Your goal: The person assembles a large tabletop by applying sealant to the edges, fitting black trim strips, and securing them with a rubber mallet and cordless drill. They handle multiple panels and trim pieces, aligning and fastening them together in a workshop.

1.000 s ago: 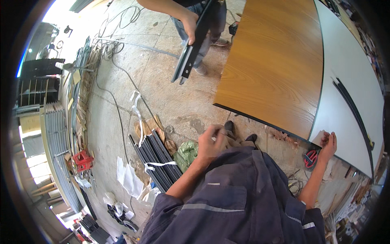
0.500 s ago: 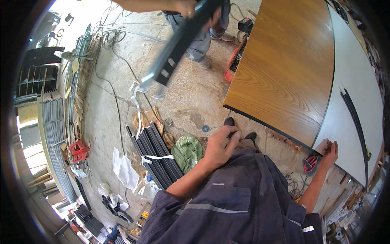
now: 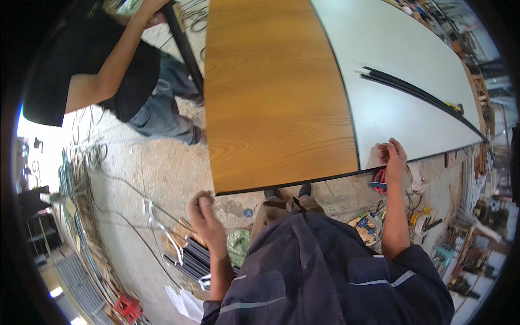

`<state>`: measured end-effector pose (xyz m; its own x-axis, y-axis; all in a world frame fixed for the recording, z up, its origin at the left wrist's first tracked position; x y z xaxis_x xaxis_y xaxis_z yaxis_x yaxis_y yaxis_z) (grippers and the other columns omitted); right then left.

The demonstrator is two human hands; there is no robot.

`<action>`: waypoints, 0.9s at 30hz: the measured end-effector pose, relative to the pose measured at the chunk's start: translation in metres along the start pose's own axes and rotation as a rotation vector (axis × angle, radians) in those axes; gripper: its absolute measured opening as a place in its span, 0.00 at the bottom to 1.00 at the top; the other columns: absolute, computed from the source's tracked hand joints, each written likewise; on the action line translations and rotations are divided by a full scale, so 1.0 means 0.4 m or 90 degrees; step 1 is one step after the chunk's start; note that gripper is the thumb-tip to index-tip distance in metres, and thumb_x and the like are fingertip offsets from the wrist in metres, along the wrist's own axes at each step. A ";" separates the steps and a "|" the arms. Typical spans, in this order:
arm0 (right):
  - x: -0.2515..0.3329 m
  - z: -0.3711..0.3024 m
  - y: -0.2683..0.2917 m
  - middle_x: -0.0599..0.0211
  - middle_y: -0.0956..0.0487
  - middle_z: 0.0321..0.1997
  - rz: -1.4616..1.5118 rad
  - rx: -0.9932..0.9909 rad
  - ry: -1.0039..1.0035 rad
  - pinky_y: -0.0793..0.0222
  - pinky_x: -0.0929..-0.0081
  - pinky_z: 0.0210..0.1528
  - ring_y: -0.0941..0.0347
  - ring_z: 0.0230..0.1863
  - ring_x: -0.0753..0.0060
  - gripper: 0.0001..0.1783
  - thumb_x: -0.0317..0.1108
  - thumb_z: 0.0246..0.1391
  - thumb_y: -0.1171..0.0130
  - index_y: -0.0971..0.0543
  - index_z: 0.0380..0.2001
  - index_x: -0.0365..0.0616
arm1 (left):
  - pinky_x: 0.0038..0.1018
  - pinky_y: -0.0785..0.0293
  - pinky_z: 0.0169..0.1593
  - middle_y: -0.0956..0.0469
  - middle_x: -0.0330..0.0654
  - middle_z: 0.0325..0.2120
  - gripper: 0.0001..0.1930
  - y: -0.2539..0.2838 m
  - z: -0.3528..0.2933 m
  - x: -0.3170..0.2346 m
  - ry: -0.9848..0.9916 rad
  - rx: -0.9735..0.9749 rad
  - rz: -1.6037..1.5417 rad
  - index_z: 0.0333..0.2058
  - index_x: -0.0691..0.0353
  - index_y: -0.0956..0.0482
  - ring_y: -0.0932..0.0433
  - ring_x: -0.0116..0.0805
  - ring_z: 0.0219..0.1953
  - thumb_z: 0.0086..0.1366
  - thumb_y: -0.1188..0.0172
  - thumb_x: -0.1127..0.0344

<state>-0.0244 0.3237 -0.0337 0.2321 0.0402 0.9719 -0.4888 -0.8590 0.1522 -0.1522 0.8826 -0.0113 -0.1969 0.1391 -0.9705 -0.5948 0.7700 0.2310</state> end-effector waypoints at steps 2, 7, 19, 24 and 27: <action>0.014 -0.009 0.000 0.60 0.16 0.33 0.004 0.002 0.008 0.32 0.82 0.22 0.26 0.23 0.80 0.16 0.32 0.66 0.48 0.26 0.52 0.33 | 0.33 0.29 0.57 0.24 0.49 0.51 0.21 0.007 0.073 0.023 0.042 0.044 -0.040 0.56 0.68 0.29 0.26 0.39 0.53 0.78 0.57 0.56; -0.005 -0.001 0.011 0.61 0.16 0.33 0.012 0.009 0.017 0.32 0.83 0.22 0.27 0.23 0.81 0.17 0.31 0.65 0.47 0.26 0.53 0.32 | 0.43 0.46 0.70 0.44 0.57 0.69 0.40 0.000 0.310 0.170 0.215 0.142 -0.149 0.70 0.65 0.46 0.43 0.52 0.70 0.75 0.68 0.35; 0.003 -0.006 0.002 0.62 0.16 0.32 -0.005 0.032 -0.004 0.32 0.83 0.22 0.26 0.24 0.81 0.17 0.31 0.64 0.47 0.26 0.53 0.34 | 0.31 0.46 0.69 0.37 0.46 0.66 0.42 -0.255 0.354 0.108 0.188 0.300 -0.041 0.69 0.66 0.42 0.40 0.37 0.68 0.73 0.65 0.32; 0.009 -0.005 0.007 0.62 0.16 0.33 0.009 0.035 -0.008 0.30 0.83 0.23 0.25 0.25 0.81 0.18 0.31 0.64 0.46 0.26 0.54 0.33 | 0.37 0.38 0.66 0.28 0.52 0.58 0.30 -0.160 0.291 -0.135 -0.082 0.219 0.098 0.65 0.70 0.37 0.30 0.41 0.61 0.78 0.62 0.50; -0.003 0.000 0.014 0.62 0.16 0.33 0.018 0.039 -0.010 0.30 0.83 0.24 0.25 0.25 0.81 0.18 0.32 0.65 0.47 0.27 0.54 0.32 | 0.35 0.30 0.61 0.23 0.58 0.50 0.24 -0.085 0.184 -0.263 -0.221 0.053 0.068 0.59 0.75 0.33 0.23 0.45 0.55 0.78 0.63 0.59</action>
<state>-0.0274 0.3187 -0.0342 0.2324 0.0069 0.9726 -0.4434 -0.8893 0.1123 -0.0538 0.8877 0.0780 0.0305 0.4134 -0.9101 -0.5176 0.7854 0.3394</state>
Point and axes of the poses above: each hand's wrist, its own z-axis towards the middle knuckle, its own y-axis out of the back of the hand, x = y × z, the point moved 6 cm from there along z, towards the middle knuckle
